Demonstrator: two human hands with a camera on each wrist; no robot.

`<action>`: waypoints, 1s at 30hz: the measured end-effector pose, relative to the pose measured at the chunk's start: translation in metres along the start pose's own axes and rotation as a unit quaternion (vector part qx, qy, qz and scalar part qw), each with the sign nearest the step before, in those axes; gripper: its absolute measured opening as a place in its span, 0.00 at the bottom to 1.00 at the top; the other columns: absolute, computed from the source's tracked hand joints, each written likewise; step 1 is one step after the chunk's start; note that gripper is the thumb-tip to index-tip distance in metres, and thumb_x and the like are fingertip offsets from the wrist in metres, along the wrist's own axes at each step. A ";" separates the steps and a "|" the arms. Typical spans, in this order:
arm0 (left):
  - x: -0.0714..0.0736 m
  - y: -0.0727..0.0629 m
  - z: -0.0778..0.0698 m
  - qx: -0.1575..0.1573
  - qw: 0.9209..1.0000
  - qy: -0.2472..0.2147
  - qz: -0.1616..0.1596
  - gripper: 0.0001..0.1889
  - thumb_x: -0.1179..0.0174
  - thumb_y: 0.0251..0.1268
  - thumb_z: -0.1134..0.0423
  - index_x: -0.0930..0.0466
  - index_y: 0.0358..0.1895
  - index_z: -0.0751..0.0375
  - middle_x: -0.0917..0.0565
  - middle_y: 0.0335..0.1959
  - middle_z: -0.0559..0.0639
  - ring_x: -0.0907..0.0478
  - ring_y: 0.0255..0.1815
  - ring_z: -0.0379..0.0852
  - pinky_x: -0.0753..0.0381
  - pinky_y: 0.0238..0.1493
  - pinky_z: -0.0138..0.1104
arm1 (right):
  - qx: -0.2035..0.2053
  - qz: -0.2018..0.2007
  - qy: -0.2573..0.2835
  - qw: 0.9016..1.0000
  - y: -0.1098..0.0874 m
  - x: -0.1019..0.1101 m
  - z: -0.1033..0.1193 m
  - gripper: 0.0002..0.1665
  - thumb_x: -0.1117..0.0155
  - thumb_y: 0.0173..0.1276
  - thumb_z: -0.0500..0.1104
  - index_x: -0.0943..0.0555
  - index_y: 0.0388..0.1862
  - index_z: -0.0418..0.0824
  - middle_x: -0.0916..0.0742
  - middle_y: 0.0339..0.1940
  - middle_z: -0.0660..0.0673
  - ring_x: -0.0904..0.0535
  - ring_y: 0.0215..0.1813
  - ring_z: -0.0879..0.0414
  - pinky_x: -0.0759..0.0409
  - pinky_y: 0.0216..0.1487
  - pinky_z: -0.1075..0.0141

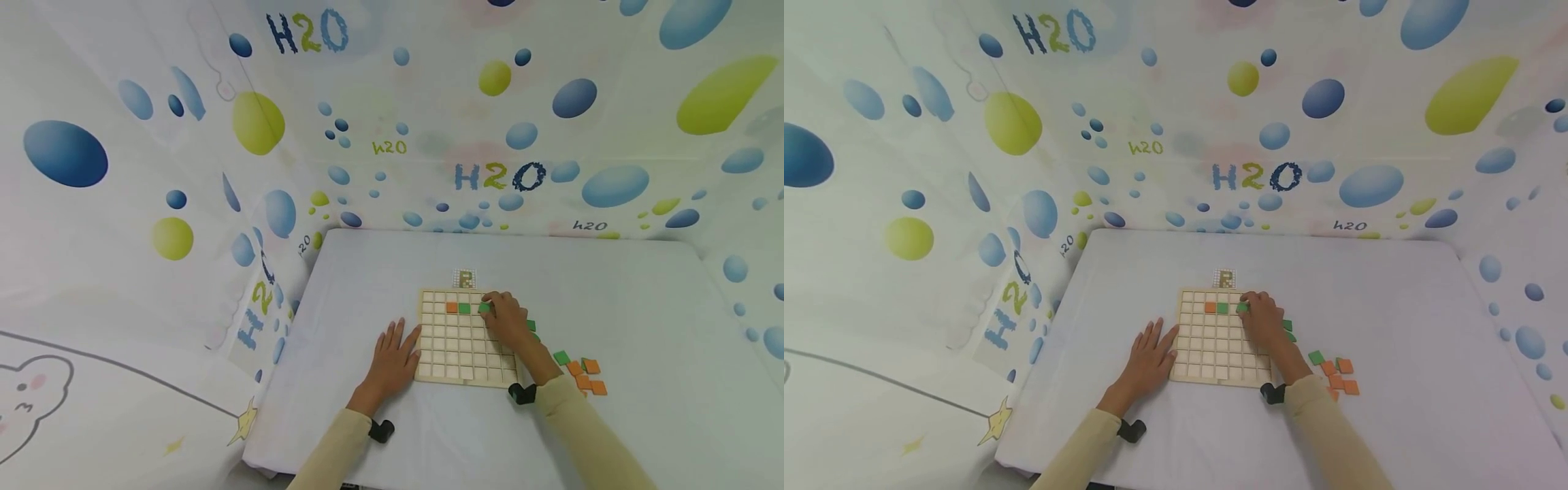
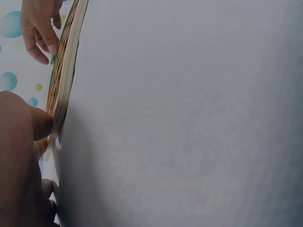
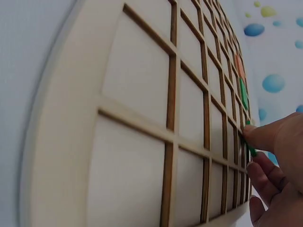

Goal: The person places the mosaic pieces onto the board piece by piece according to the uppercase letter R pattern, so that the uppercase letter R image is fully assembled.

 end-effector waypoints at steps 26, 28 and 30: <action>-0.012 0.002 0.010 -0.012 1.000 -0.009 -0.017 0.30 0.59 0.88 0.49 0.44 0.86 0.46 0.52 0.88 0.62 0.59 0.88 0.64 0.55 0.82 0.63 | 0.031 0.019 -0.015 0.999 0.007 -0.007 0.011 0.08 0.37 0.80 0.39 0.14 0.51 0.40 0.18 0.57 0.34 0.23 0.60 0.35 0.29 0.56 0.32; -0.013 0.002 0.011 -0.015 1.000 -0.014 -0.022 0.30 0.59 0.87 0.49 0.43 0.86 0.46 0.51 0.87 0.63 0.58 0.88 0.66 0.54 0.82 0.64 | 0.031 0.017 -0.013 0.999 0.006 -0.008 0.009 0.08 0.37 0.80 0.39 0.14 0.52 0.40 0.19 0.60 0.34 0.23 0.62 0.35 0.29 0.57 0.33; -0.013 0.002 0.011 -0.016 1.000 -0.011 -0.022 0.30 0.59 0.87 0.49 0.43 0.86 0.46 0.51 0.87 0.63 0.57 0.88 0.66 0.53 0.81 0.64 | 0.039 0.015 -0.008 0.999 0.004 -0.010 0.009 0.09 0.37 0.80 0.39 0.15 0.53 0.40 0.20 0.62 0.33 0.24 0.63 0.35 0.30 0.57 0.33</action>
Point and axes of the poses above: each hand's wrist, its own y-axis towards the middle knuckle, its own x-axis out of the back of the hand, z = x × y, the point moved 4 cm from there along y, towards the middle knuckle
